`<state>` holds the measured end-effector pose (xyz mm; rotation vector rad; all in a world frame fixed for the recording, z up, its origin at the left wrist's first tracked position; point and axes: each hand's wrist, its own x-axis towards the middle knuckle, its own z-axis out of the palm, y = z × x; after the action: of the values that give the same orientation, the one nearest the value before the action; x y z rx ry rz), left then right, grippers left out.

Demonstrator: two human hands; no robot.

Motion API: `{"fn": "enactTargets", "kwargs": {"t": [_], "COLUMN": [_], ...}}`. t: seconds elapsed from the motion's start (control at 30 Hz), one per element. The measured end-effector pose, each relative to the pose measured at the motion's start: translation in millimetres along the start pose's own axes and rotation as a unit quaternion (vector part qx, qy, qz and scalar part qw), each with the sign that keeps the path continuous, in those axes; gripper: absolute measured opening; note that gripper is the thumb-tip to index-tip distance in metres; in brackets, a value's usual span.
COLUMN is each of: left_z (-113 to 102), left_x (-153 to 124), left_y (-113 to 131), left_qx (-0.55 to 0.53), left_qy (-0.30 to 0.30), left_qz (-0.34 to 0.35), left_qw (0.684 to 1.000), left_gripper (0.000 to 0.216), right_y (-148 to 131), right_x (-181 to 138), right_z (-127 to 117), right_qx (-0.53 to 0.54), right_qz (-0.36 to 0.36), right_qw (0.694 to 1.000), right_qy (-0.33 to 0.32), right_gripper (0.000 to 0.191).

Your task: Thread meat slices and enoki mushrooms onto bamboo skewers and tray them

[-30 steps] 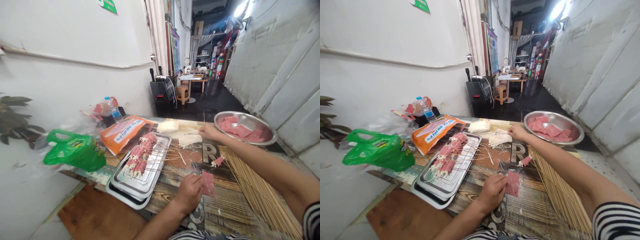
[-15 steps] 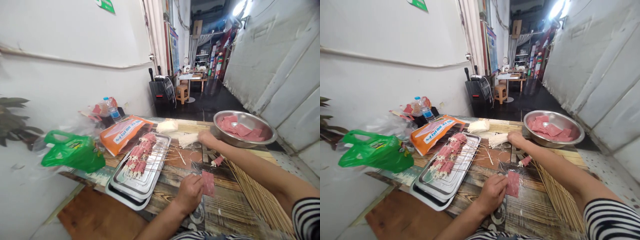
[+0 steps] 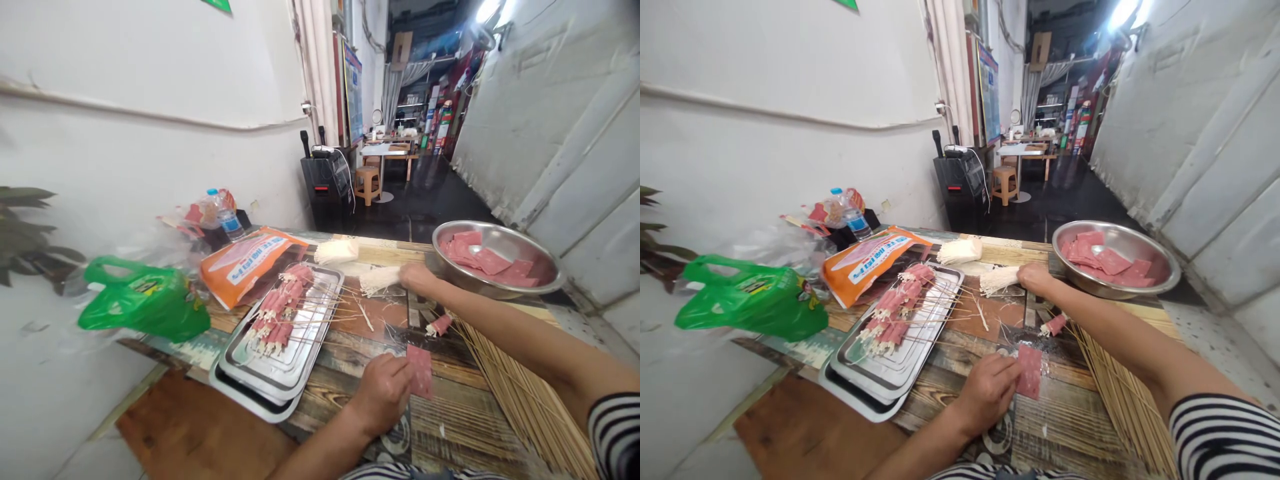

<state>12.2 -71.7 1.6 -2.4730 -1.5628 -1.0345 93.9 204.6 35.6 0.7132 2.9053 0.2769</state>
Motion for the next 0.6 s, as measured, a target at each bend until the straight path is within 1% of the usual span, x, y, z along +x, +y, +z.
{"fn": "enactTargets", "kwargs": {"t": [0.2, 0.33, 0.47, 0.6], "left_z": [0, 1, 1, 1], "left_x": [1, 0, 1, 0], "left_y": [-1, -1, -2, -2], "left_qx": [0.002, 0.006, 0.01, 0.013], "left_qy": [0.003, 0.001, -0.01, -0.027], "left_qz": [0.006, 0.012, 0.029, 0.035], "left_qw": [1.0, 1.0, 0.999, 0.999], "left_gripper": [0.016, 0.015, 0.013, 0.011], "right_y": [0, 8, 16, 16], "right_x": [7, 11, 12, 14], "right_z": [-18, -32, -44, -53], "right_qx": [0.007, 0.025, 0.047, 0.07], "right_qz": [0.018, 0.033, 0.05, 0.068], "right_qw": [0.999, 0.997, 0.994, 0.99], "right_qy": [-0.033, -0.057, -0.088, -0.106], "right_gripper": [0.021, 0.02, 0.018, 0.017]}}
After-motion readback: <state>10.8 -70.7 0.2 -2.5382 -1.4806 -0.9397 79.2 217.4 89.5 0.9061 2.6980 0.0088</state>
